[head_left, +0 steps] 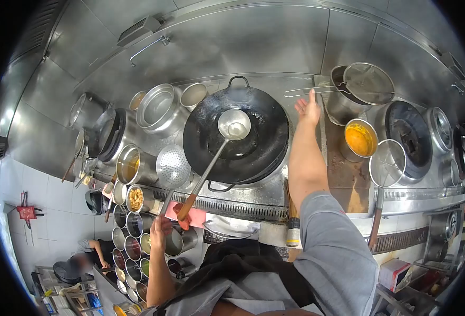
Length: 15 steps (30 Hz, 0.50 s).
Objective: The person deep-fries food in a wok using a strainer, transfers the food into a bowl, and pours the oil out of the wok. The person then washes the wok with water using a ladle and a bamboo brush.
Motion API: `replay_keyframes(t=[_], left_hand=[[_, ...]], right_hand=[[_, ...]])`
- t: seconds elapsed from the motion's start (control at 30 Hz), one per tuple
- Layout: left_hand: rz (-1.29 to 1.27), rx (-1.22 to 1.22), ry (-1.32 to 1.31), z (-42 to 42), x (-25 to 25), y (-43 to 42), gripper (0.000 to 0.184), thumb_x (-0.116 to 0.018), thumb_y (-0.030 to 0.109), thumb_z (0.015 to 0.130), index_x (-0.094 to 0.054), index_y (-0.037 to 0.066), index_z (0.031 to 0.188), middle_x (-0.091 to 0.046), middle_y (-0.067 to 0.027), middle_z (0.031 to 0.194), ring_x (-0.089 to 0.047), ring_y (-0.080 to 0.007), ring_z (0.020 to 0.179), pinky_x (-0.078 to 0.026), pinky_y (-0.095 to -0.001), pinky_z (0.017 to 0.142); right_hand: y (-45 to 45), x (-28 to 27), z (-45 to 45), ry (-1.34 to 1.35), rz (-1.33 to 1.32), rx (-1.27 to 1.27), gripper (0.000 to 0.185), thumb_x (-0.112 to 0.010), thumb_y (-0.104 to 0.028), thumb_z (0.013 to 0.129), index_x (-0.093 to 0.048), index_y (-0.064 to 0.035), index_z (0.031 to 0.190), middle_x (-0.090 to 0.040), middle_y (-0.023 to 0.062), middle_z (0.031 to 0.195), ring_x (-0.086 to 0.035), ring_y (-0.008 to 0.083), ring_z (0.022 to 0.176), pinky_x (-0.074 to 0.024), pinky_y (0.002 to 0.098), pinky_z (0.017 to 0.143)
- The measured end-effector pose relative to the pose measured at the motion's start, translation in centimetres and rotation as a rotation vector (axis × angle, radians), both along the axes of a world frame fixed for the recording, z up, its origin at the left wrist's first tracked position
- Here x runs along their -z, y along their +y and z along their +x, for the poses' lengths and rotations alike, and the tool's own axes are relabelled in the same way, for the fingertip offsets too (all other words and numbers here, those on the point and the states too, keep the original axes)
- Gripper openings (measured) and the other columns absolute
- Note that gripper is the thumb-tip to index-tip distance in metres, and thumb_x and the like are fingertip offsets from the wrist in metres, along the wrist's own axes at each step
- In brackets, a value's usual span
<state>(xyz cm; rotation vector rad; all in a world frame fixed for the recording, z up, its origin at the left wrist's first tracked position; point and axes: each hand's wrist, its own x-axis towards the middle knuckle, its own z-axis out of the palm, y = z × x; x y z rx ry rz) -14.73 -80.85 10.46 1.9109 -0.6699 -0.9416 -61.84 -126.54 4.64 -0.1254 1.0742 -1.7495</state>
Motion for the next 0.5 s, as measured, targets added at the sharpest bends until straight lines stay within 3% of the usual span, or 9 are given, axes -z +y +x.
replay_keyframes(t=[0.03, 0.1, 0.13, 0.23, 0.3, 0.37, 0.4, 0.43, 0.5], left_hand=[[0.054, -0.013, -0.069, 0.8, 0.4, 1.6, 0.051, -0.043, 0.046, 0.093, -0.055, 0.002, 0.116, -0.06, -0.0064, 0.091, -0.061, -0.0181, 0.081, -0.049, -0.0318, 0.06], [0.315, 0.019, -0.217, 6.3, 5.9, 6.6, 0.049, -0.044, 0.048, 0.092, -0.059, 0.003, 0.105, -0.06, -0.0067, 0.084, -0.061, -0.017, 0.07, -0.048, -0.03, 0.054], [0.341, 0.084, -0.275, 9.7, 9.9, 10.5, 0.048, -0.044, 0.048, 0.092, -0.059, 0.004, 0.101, -0.06, -0.0067, 0.08, -0.06, -0.0169, 0.064, -0.048, -0.0295, 0.052], [0.623, -0.024, -0.184, 8.4, 11.3, 16.1, 0.041, -0.047, 0.044, 0.091, -0.06, 0.005, 0.093, -0.061, -0.0066, 0.07, -0.059, -0.019, 0.052, -0.05, -0.031, 0.048], [0.737, 0.039, -0.115, 8.5, 14.0, 20.2, 0.035, -0.049, 0.039, 0.09, -0.06, 0.006, 0.092, -0.062, -0.0062, 0.07, -0.06, -0.0189, 0.054, -0.051, -0.0319, 0.047], [0.828, 0.191, -0.053, 9.9, 17.8, 24.3, 0.029, -0.05, 0.034, 0.088, -0.06, 0.008, 0.092, -0.062, -0.0058, 0.07, -0.062, -0.0188, 0.056, -0.052, -0.0328, 0.047], [0.86, 0.276, -0.015, 10.3, 19.4, 25.9, 0.026, -0.051, 0.032, 0.088, -0.06, 0.008, 0.091, -0.062, -0.0056, 0.07, -0.062, -0.0187, 0.056, -0.052, -0.0333, 0.047], [0.876, 0.361, 0.014, 10.5, 20.6, 26.7, 0.023, -0.051, 0.03, 0.087, -0.06, 0.009, 0.091, -0.062, -0.0054, 0.07, -0.063, -0.0187, 0.057, -0.053, -0.0337, 0.047], [0.775, 0.636, -0.109, 10.4, 22.2, 26.4, 0.019, -0.053, 0.027, 0.086, -0.06, 0.01, 0.09, -0.062, -0.0051, 0.07, -0.063, -0.0184, 0.058, -0.054, -0.0339, 0.047]], right_hand=[[-0.6, -0.9, 0.8, -0.009, 0.001, -0.006, 0.075, -0.073, -0.042, 0.077, -0.041, 0.0114, 0.119, -0.056, 0.0257, 0.107, -0.064, 0.0336, 0.087, -0.0544, 0.0442, 0.074], [-1.6, -2.7, 1.7, -0.225, -0.221, 0.015, 0.057, -0.066, -0.025, 0.086, -0.037, 0.0051, 0.124, -0.053, 0.0304, 0.111, -0.064, 0.0374, 0.086, -0.0558, 0.044, 0.07], [-2.2, -3.7, 1.8, -0.318, -0.243, 0.069, 0.041, -0.059, -0.011, 0.089, -0.036, 0.0025, 0.121, -0.059, 0.0258, 0.1, -0.065, 0.0318, 0.075, -0.056, 0.0382, 0.063], [-1.4, -5.7, 1.0, -0.195, -0.312, 0.206, 0.034, -0.054, -0.003, 0.088, -0.038, 0.0002, 0.118, -0.063, 0.0182, 0.084, -0.062, 0.0226, 0.061, -0.0517, 0.0303, 0.052], [2.0, -8.2, 0.9, -0.175, -0.316, 0.263, 0.024, -0.048, -0.002, 0.09, -0.042, -0.0007, 0.113, -0.063, 0.0135, 0.073, -0.056, 0.0161, 0.051, -0.0444, 0.0261, 0.044], [5.3, -7.8, 0.1, 0.265, -0.138, 0.045, 0.027, -0.047, -0.015, 0.094, -0.042, -0.0025, 0.118, -0.064, 0.0134, 0.079, -0.052, 0.0146, 0.05, -0.0442, 0.0269, 0.046], [6.6, -6.8, -0.6, 0.456, 0.017, -0.051, 0.036, -0.049, -0.019, 0.093, -0.046, -0.0009, 0.124, -0.066, 0.0176, 0.083, -0.06, 0.0242, 0.057, -0.0498, 0.0351, 0.054], [7.2, -4.3, -1.8, 0.468, 0.022, -0.057, 0.036, -0.049, -0.019, 0.093, -0.046, -0.0009, 0.124, -0.066, 0.0176, 0.083, -0.06, 0.0242, 0.057, -0.0498, 0.0351, 0.054], [7.7, 0.8, -4.0, 1.406, 0.092, 0.075, 0.05, -0.054, -0.019, 0.089, -0.042, -0.0016, 0.133, -0.065, 0.0251, 0.094, -0.064, 0.0366, 0.079, -0.0514, 0.0419, 0.071]])
